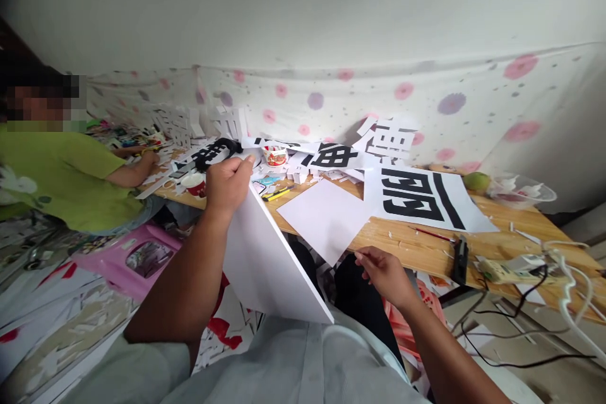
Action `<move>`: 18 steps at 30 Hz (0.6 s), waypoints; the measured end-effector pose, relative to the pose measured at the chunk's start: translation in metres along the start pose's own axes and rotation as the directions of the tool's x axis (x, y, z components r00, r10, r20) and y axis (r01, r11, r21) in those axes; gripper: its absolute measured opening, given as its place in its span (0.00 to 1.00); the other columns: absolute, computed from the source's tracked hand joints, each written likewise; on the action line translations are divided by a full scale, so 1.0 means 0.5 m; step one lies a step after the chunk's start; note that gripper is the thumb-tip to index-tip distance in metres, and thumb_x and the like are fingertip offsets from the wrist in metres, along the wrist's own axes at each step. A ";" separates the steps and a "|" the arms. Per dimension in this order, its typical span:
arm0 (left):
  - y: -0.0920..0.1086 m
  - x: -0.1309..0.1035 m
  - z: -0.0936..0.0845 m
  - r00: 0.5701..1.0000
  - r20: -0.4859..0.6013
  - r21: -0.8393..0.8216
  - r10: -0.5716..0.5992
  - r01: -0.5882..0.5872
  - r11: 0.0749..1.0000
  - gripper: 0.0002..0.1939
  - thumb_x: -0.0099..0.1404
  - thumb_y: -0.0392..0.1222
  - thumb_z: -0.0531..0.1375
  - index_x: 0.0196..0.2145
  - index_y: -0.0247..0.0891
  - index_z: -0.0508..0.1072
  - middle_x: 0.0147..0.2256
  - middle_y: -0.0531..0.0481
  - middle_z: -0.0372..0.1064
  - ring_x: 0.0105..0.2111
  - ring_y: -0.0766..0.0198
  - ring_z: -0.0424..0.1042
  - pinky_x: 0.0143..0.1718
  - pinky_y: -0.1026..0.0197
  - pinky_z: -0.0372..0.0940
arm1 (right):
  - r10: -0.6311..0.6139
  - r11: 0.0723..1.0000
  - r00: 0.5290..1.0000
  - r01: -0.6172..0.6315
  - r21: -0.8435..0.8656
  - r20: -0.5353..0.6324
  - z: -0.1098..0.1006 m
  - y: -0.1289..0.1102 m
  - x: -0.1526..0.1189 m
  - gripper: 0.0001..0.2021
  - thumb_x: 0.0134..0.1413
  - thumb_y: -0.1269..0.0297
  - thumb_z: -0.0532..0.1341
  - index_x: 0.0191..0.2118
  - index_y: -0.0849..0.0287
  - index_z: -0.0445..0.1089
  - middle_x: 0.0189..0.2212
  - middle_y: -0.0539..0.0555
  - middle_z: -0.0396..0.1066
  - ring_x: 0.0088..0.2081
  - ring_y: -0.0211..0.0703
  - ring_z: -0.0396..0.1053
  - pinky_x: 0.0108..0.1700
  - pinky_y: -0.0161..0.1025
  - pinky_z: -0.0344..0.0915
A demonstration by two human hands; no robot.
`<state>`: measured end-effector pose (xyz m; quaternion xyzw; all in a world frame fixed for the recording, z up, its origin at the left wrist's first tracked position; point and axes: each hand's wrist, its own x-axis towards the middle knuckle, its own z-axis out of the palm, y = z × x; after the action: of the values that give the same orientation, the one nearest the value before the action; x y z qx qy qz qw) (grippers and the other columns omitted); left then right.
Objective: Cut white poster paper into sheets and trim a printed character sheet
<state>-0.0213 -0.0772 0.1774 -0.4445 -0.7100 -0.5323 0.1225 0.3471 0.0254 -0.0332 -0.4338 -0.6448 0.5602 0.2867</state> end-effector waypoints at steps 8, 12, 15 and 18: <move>0.000 0.004 0.013 0.999 -0.009 -0.001 0.043 -0.043 0.999 0.23 0.70 0.54 0.64 0.21 0.41 0.68 0.18 0.55 0.56 0.27 0.62 0.62 0.30 0.60 0.53 | -0.471 0.635 0.814 0.045 -0.771 -0.340 -0.152 0.076 -0.017 0.19 0.69 0.52 0.56 0.46 0.55 0.82 0.52 0.64 0.80 0.50 0.63 0.77 0.57 0.55 0.69; 0.002 0.008 0.020 0.999 -0.023 0.018 0.049 -0.049 0.999 0.22 0.70 0.54 0.64 0.23 0.40 0.69 0.19 0.54 0.59 0.28 0.62 0.62 0.30 0.60 0.53 | -0.557 0.387 0.772 -0.086 -0.918 -0.307 -0.216 0.107 -0.024 0.21 0.71 0.55 0.54 0.53 0.60 0.81 0.63 0.68 0.73 0.59 0.68 0.71 0.64 0.59 0.63; 0.008 0.013 0.022 0.999 -0.006 0.069 0.043 -0.042 0.997 0.23 0.70 0.54 0.63 0.21 0.40 0.67 0.19 0.53 0.59 0.28 0.62 0.61 0.30 0.58 0.53 | -0.491 0.290 0.806 -0.207 -0.934 -0.331 -0.243 0.129 -0.025 0.25 0.73 0.54 0.53 0.61 0.62 0.77 0.67 0.69 0.68 0.62 0.70 0.69 0.65 0.62 0.63; 0.012 0.017 0.023 0.999 0.002 0.111 0.054 -0.054 0.992 0.26 0.71 0.54 0.61 0.19 0.40 0.64 0.19 0.55 0.52 0.26 0.63 0.57 0.30 0.57 0.50 | -0.392 0.278 0.850 -0.255 -0.926 -0.352 -0.253 0.144 -0.023 0.27 0.73 0.53 0.53 0.66 0.63 0.74 0.69 0.71 0.66 0.60 0.71 0.71 0.62 0.62 0.65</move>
<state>-0.0182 -0.0625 0.1823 -0.4558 -0.7262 -0.4886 0.1620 0.4776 0.0750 -0.0754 -0.6202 -0.7631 -0.0950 0.1552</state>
